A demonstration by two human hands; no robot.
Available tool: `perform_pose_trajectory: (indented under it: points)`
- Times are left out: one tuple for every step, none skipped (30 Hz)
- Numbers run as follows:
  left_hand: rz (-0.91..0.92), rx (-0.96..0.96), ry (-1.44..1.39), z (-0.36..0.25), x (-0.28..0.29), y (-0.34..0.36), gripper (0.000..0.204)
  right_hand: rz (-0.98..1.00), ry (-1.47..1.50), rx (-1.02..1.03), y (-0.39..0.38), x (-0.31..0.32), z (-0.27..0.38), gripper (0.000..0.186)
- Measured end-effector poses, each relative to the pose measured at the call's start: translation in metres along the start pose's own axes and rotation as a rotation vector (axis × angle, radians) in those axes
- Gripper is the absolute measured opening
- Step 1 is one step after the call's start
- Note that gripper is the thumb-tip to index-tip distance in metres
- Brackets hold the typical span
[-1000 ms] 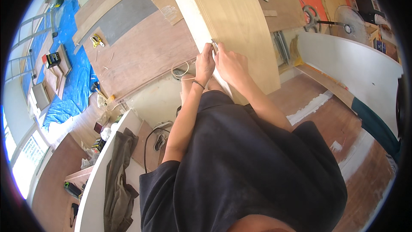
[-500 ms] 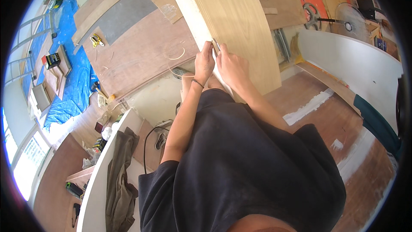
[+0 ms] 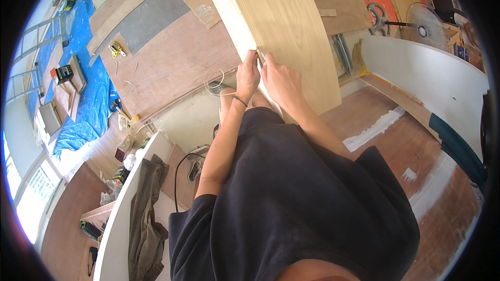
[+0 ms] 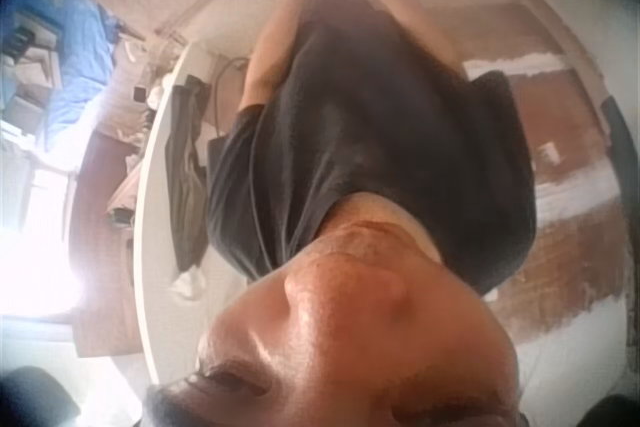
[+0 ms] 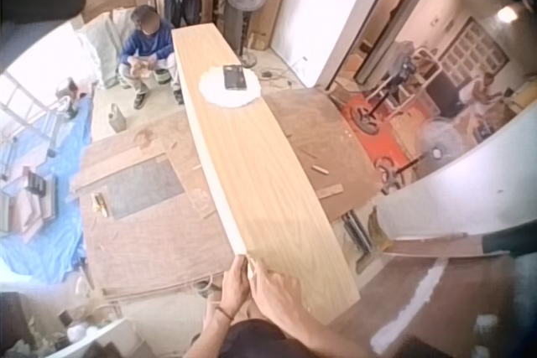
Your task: The person uses a carving knife to shape the edge of a large wooden board. They repeatedly scrape and remove thin wood shavings along the curved edge, refining the surface.
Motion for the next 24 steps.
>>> perform_pose_trajectory:
  points:
    - [0.000, -0.003, -0.003, 0.000, 0.000, 0.000, 0.007, -0.002, 0.001, 0.002, 0.000, -0.001, 0.000, 0.022]
    - [0.000, -0.006, -0.005, 0.001, 0.000, 0.000, 0.007, -0.004, 0.001, 0.005, 0.000, -0.001, -0.001, 0.022]
    - [-0.001, -0.010, -0.008, 0.001, 0.000, 0.000, 0.008, -0.002, 0.002, 0.006, 0.000, -0.001, 0.000, 0.022]
    - [-0.001, -0.009, 0.000, 0.001, 0.000, 0.000, 0.008, 0.000, 0.001, 0.006, -0.001, 0.000, 0.000, 0.022]
    - [-0.002, -0.009, 0.009, 0.000, 0.000, 0.000, 0.008, 0.003, 0.001, 0.006, -0.001, 0.000, 0.000, 0.021]
    - [-0.003, -0.008, 0.017, 0.000, 0.000, -0.001, 0.008, -0.005, -0.004, 0.009, -0.001, 0.001, 0.001, 0.021]
    - [-0.006, -0.012, 0.005, -0.001, 0.000, -0.001, 0.008, -0.013, -0.008, 0.012, -0.001, 0.001, 0.001, 0.021]
    - [-0.010, -0.015, -0.008, -0.001, 0.000, -0.001, 0.008, -0.021, -0.012, 0.014, -0.001, 0.001, 0.002, 0.021]
    - [-0.013, -0.019, -0.020, -0.002, 0.001, -0.001, 0.008, -0.024, -0.011, 0.014, -0.001, 0.001, 0.002, 0.021]
    - [-0.012, -0.020, -0.019, -0.003, 0.001, -0.001, 0.008, -0.029, -0.011, 0.015, -0.001, 0.002, 0.002, 0.022]
    - [-0.011, -0.021, -0.018, -0.003, 0.001, -0.001, 0.008, -0.033, -0.012, 0.016, -0.001, 0.002, 0.002, 0.022]
    - [-0.010, -0.021, -0.017, -0.004, 0.001, 0.000, 0.008, -0.030, -0.012, 0.014, -0.001, 0.002, 0.002, 0.022]
    - [-0.011, -0.021, -0.020, -0.004, 0.001, 0.000, 0.008, -0.028, -0.012, 0.014, -0.001, 0.001, 0.001, 0.022]
    - [-0.012, -0.021, -0.023, -0.003, 0.001, 0.000, 0.008, -0.025, -0.012, 0.014, -0.001, 0.001, 0.001, 0.022]
    - [-0.013, -0.020, -0.027, -0.003, 0.001, 0.000, 0.008, -0.025, -0.007, 0.015, -0.001, 0.001, 0.002, 0.022]
    - [0.000, 0.003, -0.022, -0.001, 0.000, 0.000, 0.008, -0.025, -0.004, 0.016, -0.001, 0.002, 0.002, 0.023]
    - [0.013, 0.025, -0.016, 0.002, -0.001, 0.000, 0.008, -0.025, 0.000, 0.017, 0.000, 0.003, 0.003, 0.023]
    - [0.025, 0.047, -0.011, 0.005, -0.003, 0.000, 0.008, -0.025, 0.004, 0.016, 0.000, 0.003, 0.002, 0.023]
    - [0.010, 0.026, -0.023, 0.003, -0.002, 0.000, 0.008, -0.023, 0.007, 0.015, 0.000, 0.003, 0.002, 0.024]
    - [-0.006, 0.004, -0.035, 0.002, -0.002, 0.000, 0.008, -0.022, 0.010, 0.013, 0.000, 0.003, 0.001, 0.024]
    - [-0.022, -0.018, -0.047, 0.001, -0.002, -0.001, 0.007, -0.018, 0.013, 0.015, 0.000, 0.003, 0.002, 0.023]
    - [-0.023, -0.027, -0.049, 0.003, -0.003, -0.001, 0.008, -0.012, 0.017, 0.017, 0.002, 0.004, 0.003, 0.023]
    - [-0.025, -0.036, -0.051, 0.007, -0.004, -0.001, 0.008, -0.007, 0.021, 0.019, 0.003, 0.005, 0.005, 0.023]
    - [-0.026, -0.045, -0.053, 0.009, -0.005, -0.001, 0.008, 0.010, 0.013, 0.017, 0.004, 0.006, 0.006, 0.022]
Point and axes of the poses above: each hand's wrist, its own y-axis towards the middle knuckle, its own x-axis out of the back of the hand, z = x × y, the point moved 9 cm from there along y, towards the middle knuckle, and after that the axes turned 1 degree about -z, right-handed, at the moved point
